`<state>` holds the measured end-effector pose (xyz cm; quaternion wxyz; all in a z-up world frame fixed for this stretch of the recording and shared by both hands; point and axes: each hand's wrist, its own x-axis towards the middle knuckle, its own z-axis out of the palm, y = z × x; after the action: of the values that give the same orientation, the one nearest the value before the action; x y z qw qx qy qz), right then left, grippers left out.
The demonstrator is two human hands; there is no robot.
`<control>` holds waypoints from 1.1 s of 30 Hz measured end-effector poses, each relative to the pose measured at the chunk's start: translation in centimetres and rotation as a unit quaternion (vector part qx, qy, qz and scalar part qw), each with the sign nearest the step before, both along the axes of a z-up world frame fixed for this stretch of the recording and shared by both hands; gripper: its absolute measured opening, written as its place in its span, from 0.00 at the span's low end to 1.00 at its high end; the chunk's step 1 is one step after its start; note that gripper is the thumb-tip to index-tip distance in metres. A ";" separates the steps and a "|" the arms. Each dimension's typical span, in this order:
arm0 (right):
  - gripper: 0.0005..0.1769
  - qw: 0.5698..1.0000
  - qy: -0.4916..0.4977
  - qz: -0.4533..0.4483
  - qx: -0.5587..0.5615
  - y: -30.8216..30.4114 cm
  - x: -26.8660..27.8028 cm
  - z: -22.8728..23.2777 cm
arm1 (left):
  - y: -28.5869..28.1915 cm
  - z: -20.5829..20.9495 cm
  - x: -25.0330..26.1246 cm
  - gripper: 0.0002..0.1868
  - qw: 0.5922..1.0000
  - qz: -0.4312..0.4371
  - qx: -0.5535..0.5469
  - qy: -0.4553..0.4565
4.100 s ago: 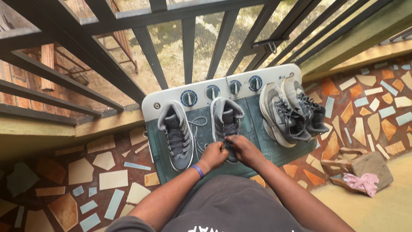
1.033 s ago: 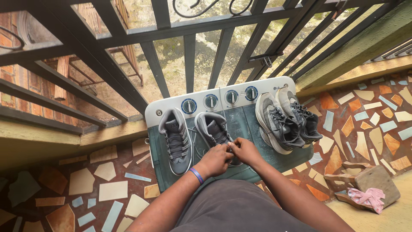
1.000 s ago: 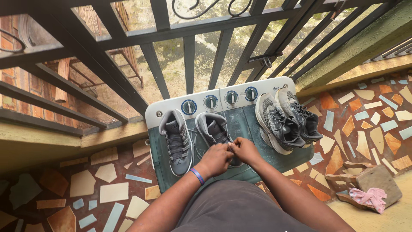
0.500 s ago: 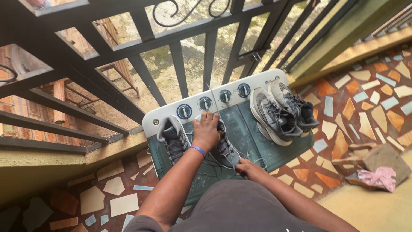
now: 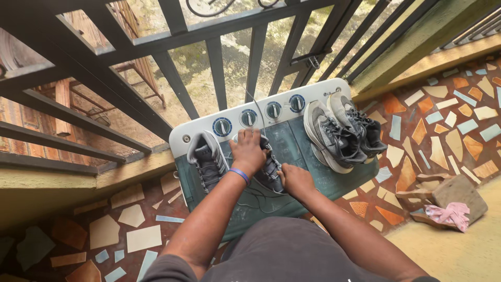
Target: The person unlaces two pairs of sneakers placed on a washing machine lid, then relaces each shoe with its original laces. The person handles the shoes one at a time, threading the laces through the eyelets and tying them off.
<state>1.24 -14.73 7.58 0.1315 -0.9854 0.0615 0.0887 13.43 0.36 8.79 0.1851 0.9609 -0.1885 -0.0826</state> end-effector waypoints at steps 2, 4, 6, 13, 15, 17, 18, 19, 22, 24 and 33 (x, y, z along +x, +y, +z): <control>0.13 0.998 -0.043 0.047 0.021 -1.3 0.1 -1.4 | 0.1 0.2 0.7 0.43 1.000 0.014 0.012 0.008; 0.09 0.995 0.011 0.091 0.029 -3.1 -1.9 -3.3 | 0.5 -0.3 0.1 0.43 1.000 0.023 0.015 0.008; 0.10 0.980 0.150 0.131 0.018 -5.5 -5.1 -4.9 | 0.6 -0.9 -0.8 0.42 1.000 0.027 0.003 -0.011; 0.20 0.921 0.386 0.028 0.050 -7.8 -10.0 -5.9 | 0.7 -0.3 0.3 0.42 1.000 0.001 0.020 0.010; 0.21 0.968 0.243 -0.041 0.049 -6.8 -8.1 -4.5 | 0.8 -0.7 0.1 0.41 1.000 0.003 0.007 -0.010; 0.18 0.993 0.024 -0.040 0.109 -5.1 -5.7 -2.5 | 0.7 -0.9 0.0 0.42 1.000 0.004 0.014 -0.016; 0.19 0.995 0.016 -0.043 0.090 -4.2 -4.5 -1.4 | 0.6 -0.9 0.0 0.42 1.000 0.004 0.018 -0.022; 0.20 0.996 0.003 -0.048 0.072 -3.1 -3.0 -0.5 | 0.5 -0.8 0.4 0.42 1.000 0.002 0.023 -0.010; 0.21 0.995 0.033 -0.070 0.055 -0.8 0.4 0.7 | 0.1 -0.4 0.7 0.43 0.999 -0.003 0.037 0.016; 0.19 0.995 0.051 -0.081 0.031 0.1 1.0 -0.2 | 0.2 -0.4 0.2 0.43 0.999 -0.006 0.044 0.022; 0.14 0.994 0.100 0.003 0.032 -1.6 -6.2 -3.8 | 0.5 1.1 0.3 0.44 0.997 0.005 0.050 0.062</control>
<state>-4.94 -16.31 3.80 0.1564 -0.9671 0.0684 0.1888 13.77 0.82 9.89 0.1485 0.9630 -0.1673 -0.1505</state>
